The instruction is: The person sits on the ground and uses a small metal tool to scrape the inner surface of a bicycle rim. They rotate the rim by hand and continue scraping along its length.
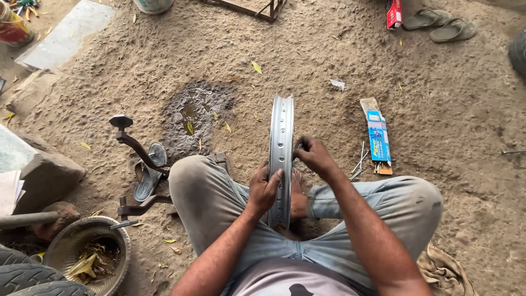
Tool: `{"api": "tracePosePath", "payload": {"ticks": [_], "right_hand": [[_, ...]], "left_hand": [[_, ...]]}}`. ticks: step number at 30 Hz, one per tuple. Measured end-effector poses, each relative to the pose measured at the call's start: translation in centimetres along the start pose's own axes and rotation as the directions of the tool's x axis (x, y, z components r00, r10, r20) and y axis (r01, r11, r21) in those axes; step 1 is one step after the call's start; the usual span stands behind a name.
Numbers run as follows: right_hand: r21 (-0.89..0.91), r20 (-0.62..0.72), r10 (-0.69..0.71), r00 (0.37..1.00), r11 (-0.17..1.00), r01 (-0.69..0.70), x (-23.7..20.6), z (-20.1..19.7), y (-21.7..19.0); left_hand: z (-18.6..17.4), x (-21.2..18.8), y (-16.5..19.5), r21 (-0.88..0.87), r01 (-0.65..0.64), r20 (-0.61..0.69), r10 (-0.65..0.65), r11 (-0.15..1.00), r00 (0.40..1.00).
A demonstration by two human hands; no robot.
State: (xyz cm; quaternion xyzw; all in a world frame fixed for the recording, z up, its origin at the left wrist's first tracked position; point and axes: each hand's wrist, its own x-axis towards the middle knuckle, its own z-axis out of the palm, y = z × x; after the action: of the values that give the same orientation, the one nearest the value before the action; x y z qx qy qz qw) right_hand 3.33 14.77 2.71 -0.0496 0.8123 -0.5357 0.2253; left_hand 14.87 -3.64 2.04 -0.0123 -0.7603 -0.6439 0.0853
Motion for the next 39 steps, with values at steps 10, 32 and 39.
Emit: {"api": "tracePosePath", "payload": {"ticks": [10, 32, 39], "right_hand": [[-0.633, -0.047, -0.48, 0.876, 0.693, 0.345, -5.4, -1.4, -2.4], [-0.007, -0.256, -0.025, 0.966, 1.0, 0.024, -10.9, 2.3, 3.4], [-0.34, -0.179, -0.149, 0.973, 0.937, 0.081, -11.1, 1.7, 2.4]], "left_hand": [[-0.3, 0.1, 0.1, 0.162, -0.213, -0.03, 0.221, 0.964, 0.975], [-0.2, -2.9, -0.4, -0.041, 0.097, -0.052, -0.099, 0.994, 0.994], [0.5, -3.2, -2.9, -0.299, 0.237, 0.113, -0.212, 0.924, 0.971]]}}
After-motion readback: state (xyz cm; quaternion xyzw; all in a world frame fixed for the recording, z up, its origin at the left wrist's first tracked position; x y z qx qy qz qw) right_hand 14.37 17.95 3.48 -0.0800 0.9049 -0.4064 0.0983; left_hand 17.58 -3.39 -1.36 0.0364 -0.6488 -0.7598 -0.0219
